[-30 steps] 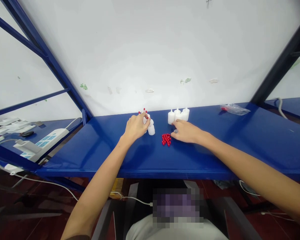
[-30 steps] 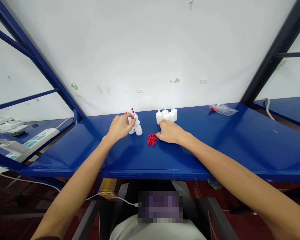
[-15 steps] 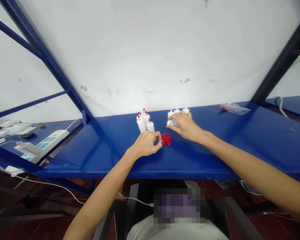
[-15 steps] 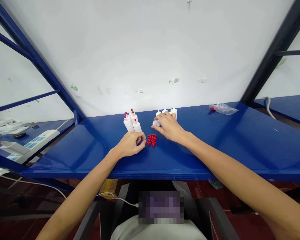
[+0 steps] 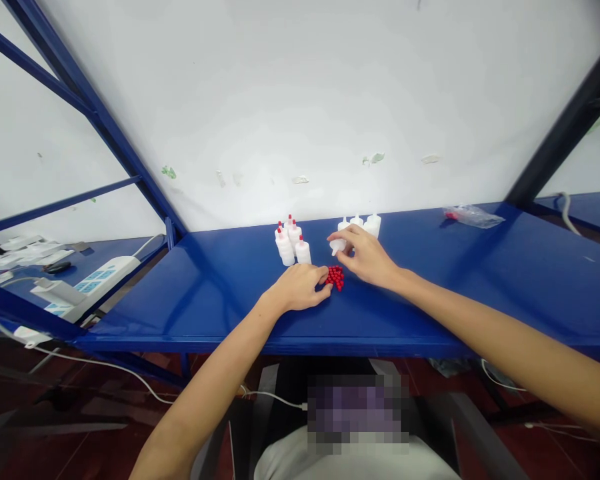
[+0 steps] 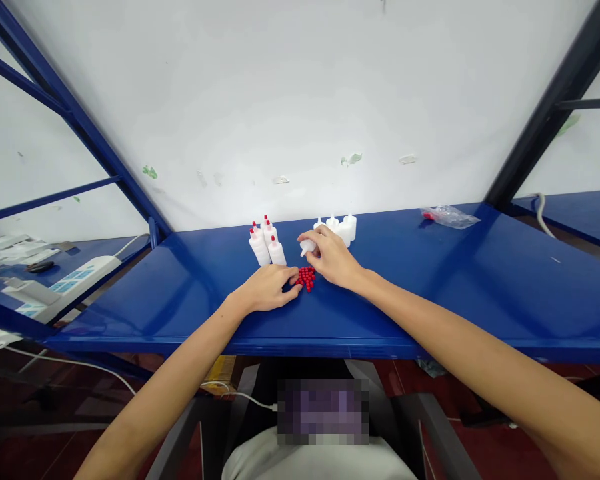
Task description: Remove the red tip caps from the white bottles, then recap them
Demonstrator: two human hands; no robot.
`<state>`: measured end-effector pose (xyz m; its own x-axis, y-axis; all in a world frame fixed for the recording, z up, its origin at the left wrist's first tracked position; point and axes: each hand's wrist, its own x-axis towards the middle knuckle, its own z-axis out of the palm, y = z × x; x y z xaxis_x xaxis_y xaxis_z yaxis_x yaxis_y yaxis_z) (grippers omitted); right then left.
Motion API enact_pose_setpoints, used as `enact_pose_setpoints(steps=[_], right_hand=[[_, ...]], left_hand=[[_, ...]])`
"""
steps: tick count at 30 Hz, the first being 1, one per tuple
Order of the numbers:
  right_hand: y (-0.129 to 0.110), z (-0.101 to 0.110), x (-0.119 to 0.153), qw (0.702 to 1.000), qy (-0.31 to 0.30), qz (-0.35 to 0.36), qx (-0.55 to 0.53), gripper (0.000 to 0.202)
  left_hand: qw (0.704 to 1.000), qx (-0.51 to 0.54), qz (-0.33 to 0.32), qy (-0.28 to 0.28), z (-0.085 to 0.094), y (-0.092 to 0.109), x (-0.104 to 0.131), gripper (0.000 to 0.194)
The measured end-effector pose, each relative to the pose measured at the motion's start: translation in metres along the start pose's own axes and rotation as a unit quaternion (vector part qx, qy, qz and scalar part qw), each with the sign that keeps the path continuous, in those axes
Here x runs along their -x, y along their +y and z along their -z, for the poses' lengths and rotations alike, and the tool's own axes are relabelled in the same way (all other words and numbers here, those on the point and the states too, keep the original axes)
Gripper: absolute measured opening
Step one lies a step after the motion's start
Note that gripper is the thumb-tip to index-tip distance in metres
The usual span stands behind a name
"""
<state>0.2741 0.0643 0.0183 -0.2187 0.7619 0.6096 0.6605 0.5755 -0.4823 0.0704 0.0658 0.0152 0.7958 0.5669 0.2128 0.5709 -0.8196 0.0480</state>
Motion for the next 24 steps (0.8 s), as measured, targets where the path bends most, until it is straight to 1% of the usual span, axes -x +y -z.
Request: enact_pose_setpoints(steps=[5, 8, 10, 14, 16, 18, 22, 24], right_hand=[[0.000, -0.003, 0.002, 1.000, -0.017, 0.009, -0.007, 0.029], [-0.004, -0.003, 0.003, 1.000, -0.020, 0.007, 0.014, 0.028], [-0.009, -0.001, 0.004, 0.999, -0.027, -0.001, 0.034, 0.026], [-0.017, 0.001, 0.005, 0.998, -0.062, -0.020, 0.023, 0.026], [-0.019, 0.001, 0.006, 0.997, -0.068, -0.032, 0.000, 0.028], [-0.022, 0.000, 0.007, 0.996, -0.074, -0.042, -0.026, 0.029], [-0.026, -0.001, 0.010, 0.988, -0.103, -0.067, -0.095, 0.031], [-0.028, -0.001, 0.011, 0.985, -0.104, -0.081, -0.115, 0.031]], left_hand=[[1.000, -0.006, -0.005, -0.004, -0.001, -0.001, 0.001, 0.014], [1.000, 0.002, -0.004, 0.003, 0.000, -0.002, 0.003, 0.010], [0.999, 0.010, 0.005, 0.038, 0.002, -0.001, 0.005, 0.009], [0.984, 0.026, 0.048, 0.172, 0.004, -0.001, 0.009, 0.014], [0.974, 0.031, 0.047, 0.219, 0.003, -0.001, 0.010, 0.015], [0.968, 0.030, 0.035, 0.248, 0.002, -0.001, 0.009, 0.015], [0.959, 0.014, 0.006, 0.284, -0.002, -0.001, 0.009, 0.014], [0.952, 0.003, -0.006, 0.305, -0.003, -0.002, 0.009, 0.013]])
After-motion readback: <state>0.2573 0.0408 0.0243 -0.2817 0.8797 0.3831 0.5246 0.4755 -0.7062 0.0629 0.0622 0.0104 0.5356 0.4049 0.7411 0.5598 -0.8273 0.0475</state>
